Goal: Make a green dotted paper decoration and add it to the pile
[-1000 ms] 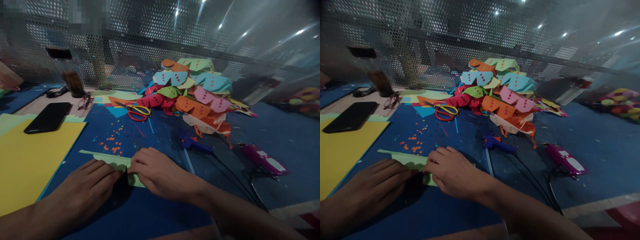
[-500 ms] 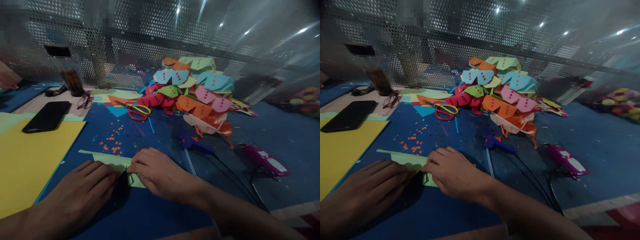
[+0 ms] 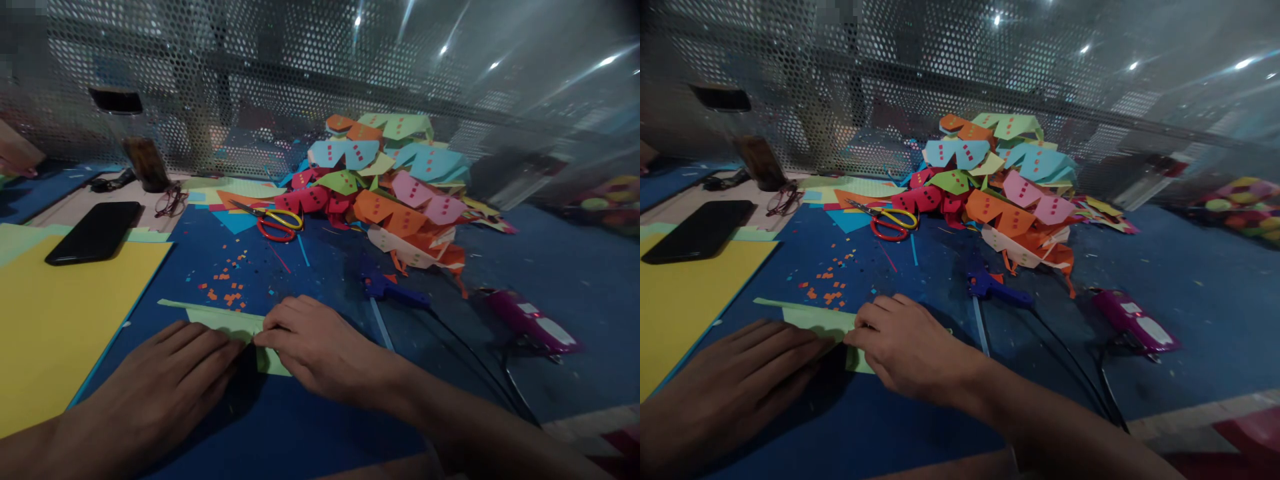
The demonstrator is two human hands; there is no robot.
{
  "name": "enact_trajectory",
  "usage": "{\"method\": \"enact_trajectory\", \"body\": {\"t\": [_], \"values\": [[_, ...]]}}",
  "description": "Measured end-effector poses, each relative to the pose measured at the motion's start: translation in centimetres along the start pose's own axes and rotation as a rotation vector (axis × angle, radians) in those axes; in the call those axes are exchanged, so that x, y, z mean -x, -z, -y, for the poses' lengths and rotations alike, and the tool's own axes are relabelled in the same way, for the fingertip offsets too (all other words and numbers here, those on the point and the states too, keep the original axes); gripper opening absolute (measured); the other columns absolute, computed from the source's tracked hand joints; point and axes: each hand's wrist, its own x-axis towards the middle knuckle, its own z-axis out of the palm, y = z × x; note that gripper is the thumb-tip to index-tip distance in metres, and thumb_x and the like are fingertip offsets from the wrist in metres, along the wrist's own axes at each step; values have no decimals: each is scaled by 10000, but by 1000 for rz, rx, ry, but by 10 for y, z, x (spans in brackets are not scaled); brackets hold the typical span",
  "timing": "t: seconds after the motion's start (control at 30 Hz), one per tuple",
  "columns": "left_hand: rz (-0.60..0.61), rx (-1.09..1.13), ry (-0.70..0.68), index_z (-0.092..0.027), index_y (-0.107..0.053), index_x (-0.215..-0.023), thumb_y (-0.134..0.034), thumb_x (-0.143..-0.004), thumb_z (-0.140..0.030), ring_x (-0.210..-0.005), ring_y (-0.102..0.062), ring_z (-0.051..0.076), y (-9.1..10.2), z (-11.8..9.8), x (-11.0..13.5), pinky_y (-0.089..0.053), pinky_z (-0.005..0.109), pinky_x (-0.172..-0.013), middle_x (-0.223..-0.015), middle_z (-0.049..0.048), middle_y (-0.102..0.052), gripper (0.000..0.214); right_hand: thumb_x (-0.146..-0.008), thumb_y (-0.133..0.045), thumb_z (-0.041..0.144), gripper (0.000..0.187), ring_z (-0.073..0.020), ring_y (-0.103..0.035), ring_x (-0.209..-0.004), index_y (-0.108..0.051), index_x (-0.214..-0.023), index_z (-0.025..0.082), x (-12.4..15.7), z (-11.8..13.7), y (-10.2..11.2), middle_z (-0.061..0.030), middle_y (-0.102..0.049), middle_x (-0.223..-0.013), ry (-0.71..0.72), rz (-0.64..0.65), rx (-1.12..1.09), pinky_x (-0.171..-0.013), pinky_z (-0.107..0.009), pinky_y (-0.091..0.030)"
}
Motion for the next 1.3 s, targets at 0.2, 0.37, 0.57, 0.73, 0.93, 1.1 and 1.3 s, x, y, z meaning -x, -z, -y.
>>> {"method": "enact_trajectory", "body": {"t": [0.2, 0.37, 0.57, 0.73, 0.93, 1.1, 1.3], "values": [[29, 95, 141, -192, -612, -1039, -442, -1044, -235, -752, -643, 228, -2, 1, -3, -443, 383, -703, -906, 44, -731, 175, -954, -537, 97, 271, -214, -566, -1020, -685, -1176, 145, 0, -1, 0, -96, -673, -1111, 5, 5, -4, -892, -347, -464], [34, 109, 110, -215, -585, -931, -510, -1026, -329, -659, -606, 223, -1, 1, -7, -404, 383, -656, -797, 4, -681, 165, -954, -547, 100, 242, -213, -564, -1021, -691, -1143, 142, 0, 0, 0, -95, -669, -1099, 0, 0, -2, -886, -346, -460], [28, 90, 43, -218, -558, -866, -455, -1044, -251, -646, -598, 199, -3, 2, -10, -371, 366, -648, -757, -18, -658, 208, -962, -544, 106, 234, -211, -561, -1024, -689, -1140, 150, 0, 1, 1, -86, -669, -1103, -10, -9, 0, -890, -354, -459], [15, 47, 11, -203, -578, -902, -440, -1016, -142, -655, -594, 190, -4, 3, -10, -368, 359, -661, -773, -10, -675, 190, -963, -537, 114, 226, -214, -562, -1019, -694, -1124, 142, 0, 0, 1, -97, -674, -1098, 2, -6, 11, -886, -356, -463], [34, 66, 89, -214, -542, -835, -439, -962, -105, -628, -536, 203, -4, 2, -8, -373, 357, -647, -715, -5, -609, 196, -965, -525, 102, 254, -212, -573, -1028, -694, -1149, 146, 1, 0, 0, -96, -676, -1107, -3, -34, -1, -902, -351, -464], [78, 88, 159, -226, -540, -863, -436, -921, -86, -683, -549, 233, -4, 2, -8, -399, 368, -661, -771, 17, -621, 184, -954, -536, 92, 247, -212, -573, -1032, -686, -1146, 139, 1, 0, 0, -98, -677, -1108, 2, -15, 8, -909, -348, -463], [73, 108, 173, -224, -535, -877, -435, -904, -70, -701, -570, 232, -4, 1, -8, -430, 370, -659, -805, 28, -635, 185, -966, -526, 100, 238, -208, -574, -1016, -685, -1139, 141, 1, 0, 1, -98, -676, -1095, -1, -13, 5, -893, -345, -469]]}}
